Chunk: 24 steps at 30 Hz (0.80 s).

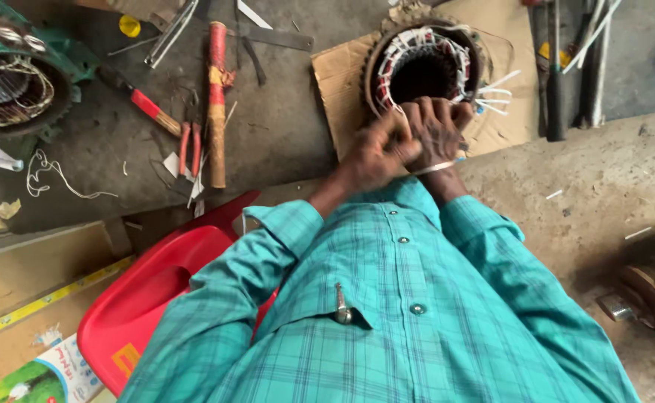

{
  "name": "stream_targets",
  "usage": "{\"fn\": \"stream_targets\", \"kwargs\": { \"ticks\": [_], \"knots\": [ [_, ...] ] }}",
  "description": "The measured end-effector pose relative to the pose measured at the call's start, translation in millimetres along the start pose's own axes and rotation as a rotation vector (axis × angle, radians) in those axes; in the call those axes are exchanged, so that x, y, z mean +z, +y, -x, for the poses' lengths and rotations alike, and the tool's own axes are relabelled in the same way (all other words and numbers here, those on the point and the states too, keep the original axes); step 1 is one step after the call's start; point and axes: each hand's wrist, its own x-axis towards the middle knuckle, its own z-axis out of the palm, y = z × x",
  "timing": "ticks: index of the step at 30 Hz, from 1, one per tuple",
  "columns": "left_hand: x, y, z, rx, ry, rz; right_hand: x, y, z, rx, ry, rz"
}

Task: The person inserts white plastic ties into the slots of a motor stator and uses a hammer to tap them into place. The person repeatedly adjusts the ties and hammers them down to secure the windings.

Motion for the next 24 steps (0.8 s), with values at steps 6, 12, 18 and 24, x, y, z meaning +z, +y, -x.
{"fn": "stream_targets", "kwargs": {
  "ticks": [6,12,18,24],
  "knots": [
    [-26,23,-8,0.038,-0.225,-0.180,1,17,5,-0.074,0.062,0.301],
    [-13,-7,-131,-0.277,-0.280,0.151,4,12,27,-0.077,0.068,0.074],
    [18,-49,-188,-0.285,-0.350,-0.160,-9,9,11,-0.084,0.019,0.080],
    [-35,-19,-144,0.413,-0.016,-0.725,-17,4,8,-0.057,-0.052,-0.008]
  ]
}}
